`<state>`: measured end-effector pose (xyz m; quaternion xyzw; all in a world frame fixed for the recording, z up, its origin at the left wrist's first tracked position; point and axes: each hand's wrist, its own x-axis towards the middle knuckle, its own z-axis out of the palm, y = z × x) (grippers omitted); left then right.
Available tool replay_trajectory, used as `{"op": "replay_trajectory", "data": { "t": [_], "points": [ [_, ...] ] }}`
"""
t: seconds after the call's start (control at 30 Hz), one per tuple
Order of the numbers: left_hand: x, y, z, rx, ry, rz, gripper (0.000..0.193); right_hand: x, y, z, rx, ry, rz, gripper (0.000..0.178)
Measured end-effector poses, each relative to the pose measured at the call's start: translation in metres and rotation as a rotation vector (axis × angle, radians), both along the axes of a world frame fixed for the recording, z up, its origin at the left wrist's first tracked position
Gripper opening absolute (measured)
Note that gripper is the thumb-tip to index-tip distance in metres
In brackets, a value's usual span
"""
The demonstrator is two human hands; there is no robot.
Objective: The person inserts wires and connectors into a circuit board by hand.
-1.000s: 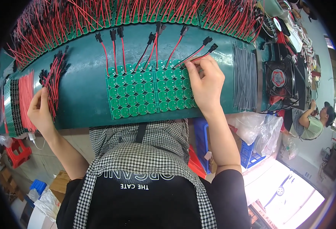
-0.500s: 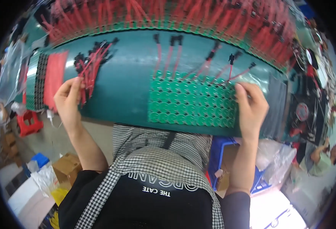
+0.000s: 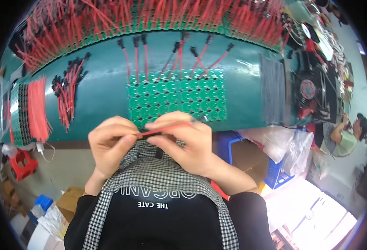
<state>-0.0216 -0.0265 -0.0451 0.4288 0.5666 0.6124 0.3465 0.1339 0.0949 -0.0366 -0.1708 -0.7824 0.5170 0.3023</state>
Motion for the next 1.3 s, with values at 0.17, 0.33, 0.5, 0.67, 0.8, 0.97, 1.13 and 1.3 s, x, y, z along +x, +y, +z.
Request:
{"op": "replay_trajectory", "data": {
  "t": [0.17,0.33,0.5,0.67,0.8,0.97,1.13,1.3],
  "points": [
    [0.013,0.017,-0.004,0.026,0.146,-0.053,0.006,0.012,-0.002,-0.001,-0.044,-0.041,-0.075,0.015],
    [0.018,0.025,-0.004,0.054,0.238,-0.110,0.010,0.020,0.009,0.003,-0.146,-0.024,-0.076,0.007],
    [0.016,0.030,-0.016,0.053,0.457,0.105,0.012,0.038,0.098,-0.019,0.074,-0.289,-0.525,0.010],
    [0.010,0.028,-0.031,-0.009,0.426,0.189,0.011,0.039,0.113,-0.034,0.096,-0.286,-0.451,0.010],
    [0.009,0.025,-0.030,-0.055,0.396,0.190,0.010,0.040,0.114,-0.036,0.039,-0.290,-0.455,0.009],
    [0.008,0.028,-0.033,-0.008,0.414,0.205,0.009,0.040,0.113,-0.038,0.063,-0.270,-0.453,0.009],
    [0.008,0.028,-0.035,-0.021,0.415,0.199,0.009,0.037,0.113,-0.042,0.117,-0.226,-0.459,0.009],
    [0.008,0.028,-0.035,-0.010,0.412,0.201,0.008,0.034,0.107,-0.038,0.172,-0.258,-0.506,0.008]
  ]
}}
